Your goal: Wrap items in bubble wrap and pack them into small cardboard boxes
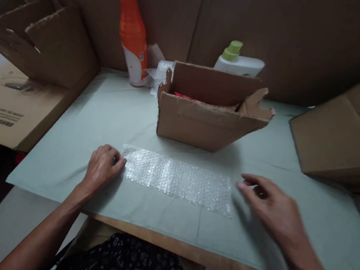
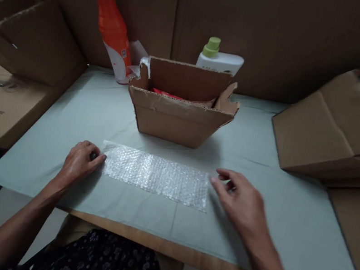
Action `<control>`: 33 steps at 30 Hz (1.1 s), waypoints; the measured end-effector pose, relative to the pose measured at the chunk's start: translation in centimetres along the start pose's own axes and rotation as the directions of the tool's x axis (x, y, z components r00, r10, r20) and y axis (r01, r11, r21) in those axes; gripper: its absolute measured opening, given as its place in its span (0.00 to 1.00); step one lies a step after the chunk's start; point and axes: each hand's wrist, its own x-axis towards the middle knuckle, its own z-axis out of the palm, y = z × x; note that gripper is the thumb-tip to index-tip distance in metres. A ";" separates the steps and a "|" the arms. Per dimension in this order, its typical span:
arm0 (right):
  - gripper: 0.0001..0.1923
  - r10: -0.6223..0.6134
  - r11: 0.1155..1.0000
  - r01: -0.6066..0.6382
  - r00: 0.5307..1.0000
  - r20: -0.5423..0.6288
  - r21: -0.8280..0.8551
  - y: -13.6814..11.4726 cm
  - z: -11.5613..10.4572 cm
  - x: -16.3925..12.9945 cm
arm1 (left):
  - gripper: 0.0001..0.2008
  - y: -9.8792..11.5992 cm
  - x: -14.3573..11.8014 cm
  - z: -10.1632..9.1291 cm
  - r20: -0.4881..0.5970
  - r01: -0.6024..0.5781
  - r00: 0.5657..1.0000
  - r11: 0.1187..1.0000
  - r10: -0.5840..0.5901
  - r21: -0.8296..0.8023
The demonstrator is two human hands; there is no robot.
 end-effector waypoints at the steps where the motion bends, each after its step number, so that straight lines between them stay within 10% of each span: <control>1: 0.14 -0.036 0.996 0.040 0.998 0.044 -0.082 0.2 0.4 0.0 | 0.12 0.0 0.0 0.0 0.011 -0.010 1.000 1.000 0.010 0.001; 6: 0.15 -0.279 0.863 0.327 0.944 0.176 -0.385 0.7 1.6 -0.5 | 0.13 0.3 -0.2 -0.7 0.026 -0.036 0.999 0.993 0.034 0.112; 10: 0.19 -0.419 0.754 0.403 0.903 0.092 -0.518 -2.1 2.0 -1.2 | 0.17 3.0 -0.2 -0.3 -0.161 -0.136 0.975 0.984 0.154 0.116; 13: 0.21 -0.579 0.688 0.600 0.793 0.189 -0.409 -5.0 4.4 -2.7 | 0.24 6.3 -0.7 1.4 -0.168 -0.457 0.874 0.888 0.457 0.036; 17: 0.20 -0.693 0.593 0.790 0.600 0.399 -0.157 -4.3 6.2 -4.3 | 0.31 7.0 -1.7 2.7 0.087 -0.708 0.696 0.701 0.713 -0.083; 20: 0.14 -0.635 0.720 0.677 0.731 0.249 -0.152 -1.2 3.8 -2.9 | 0.28 5.3 -1.0 1.5 0.076 -0.641 0.731 0.720 0.678 -0.265; 25: 0.30 -0.359 0.932 0.359 0.933 -0.010 0.041 -1.4 0.9 4.8 | 0.36 7.2 5.9 0.2 -0.196 -0.311 0.950 0.753 0.241 -0.580; 30: 0.30 -0.239 0.944 0.198 0.962 0.132 0.264 -4.1 3.9 8.8 | 0.32 10.4 10.5 1.9 -0.089 -0.167 0.982 0.548 0.167 -0.820; 33: 0.18 -0.276 0.945 0.247 0.954 0.119 0.214 -3.3 4.6 7.0 | 0.21 9.4 7.7 2.8 -0.119 -0.146 0.989 0.628 0.085 -0.764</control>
